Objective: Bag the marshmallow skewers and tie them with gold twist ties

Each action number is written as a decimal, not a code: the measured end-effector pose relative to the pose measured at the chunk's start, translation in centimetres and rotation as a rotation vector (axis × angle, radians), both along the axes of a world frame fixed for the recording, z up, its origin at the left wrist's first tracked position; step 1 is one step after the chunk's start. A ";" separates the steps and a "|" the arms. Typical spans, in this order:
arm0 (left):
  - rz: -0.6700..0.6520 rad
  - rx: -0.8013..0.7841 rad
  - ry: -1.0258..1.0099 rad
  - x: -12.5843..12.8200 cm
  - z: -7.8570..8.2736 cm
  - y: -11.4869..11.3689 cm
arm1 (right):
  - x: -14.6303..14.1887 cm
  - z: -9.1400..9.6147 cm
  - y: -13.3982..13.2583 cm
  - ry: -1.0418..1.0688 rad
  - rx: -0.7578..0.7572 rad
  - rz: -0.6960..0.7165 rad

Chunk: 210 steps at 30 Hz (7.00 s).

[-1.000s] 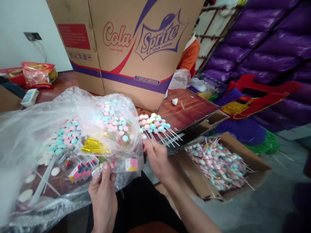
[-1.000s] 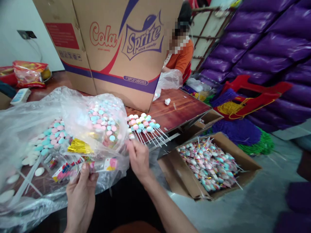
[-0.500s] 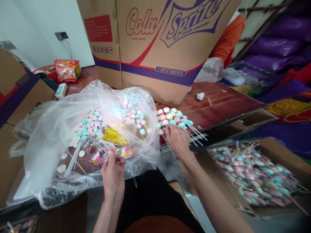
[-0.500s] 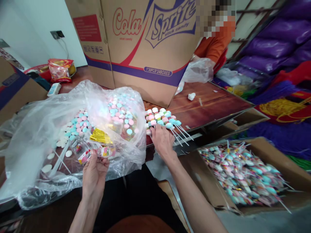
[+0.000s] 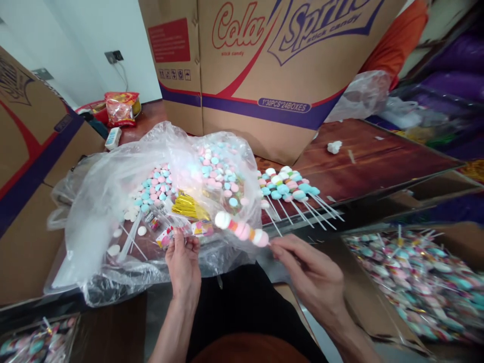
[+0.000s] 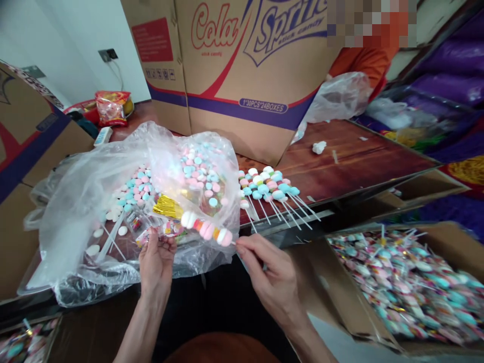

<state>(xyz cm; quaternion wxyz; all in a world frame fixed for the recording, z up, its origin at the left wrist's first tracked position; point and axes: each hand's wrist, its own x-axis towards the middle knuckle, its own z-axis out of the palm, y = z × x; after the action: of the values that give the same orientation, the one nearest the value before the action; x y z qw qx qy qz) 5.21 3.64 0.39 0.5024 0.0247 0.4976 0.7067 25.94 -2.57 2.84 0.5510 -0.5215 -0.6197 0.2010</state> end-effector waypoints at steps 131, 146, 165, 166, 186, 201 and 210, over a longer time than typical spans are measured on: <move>-0.398 0.107 0.066 -2.5 -1.8 -5.9 | -12.5 -4.2 0.4 0.221 -0.558 0.442; -0.252 0.268 0.029 -7.5 -0.3 -5.1 | -14.3 1.6 10.5 -0.743 -0.422 0.275; -0.278 0.139 0.054 -5.9 -1.0 -3.8 | -13.0 -0.2 15.4 -0.843 -0.464 0.102; -0.268 0.131 0.062 -5.7 -0.9 -3.7 | -12.8 -0.2 15.5 -0.826 -0.459 0.100; -0.327 0.243 0.146 -3.0 -0.2 -3.9 | -15.0 -3.9 4.2 0.683 -0.501 0.178; -0.562 0.139 -0.004 -2.8 0.4 -3.7 | -11.7 -3.3 4.1 0.527 -0.473 0.422; -0.573 0.117 0.219 -2.1 0.3 -4.5 | -10.5 -3.5 4.0 -0.012 -0.207 0.386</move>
<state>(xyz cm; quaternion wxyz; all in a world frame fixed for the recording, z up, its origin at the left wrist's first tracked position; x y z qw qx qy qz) 3.12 -0.85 0.74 0.6222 0.2687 0.4799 0.5571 15.44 1.43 -0.66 0.4420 -0.4482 -0.6874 0.3622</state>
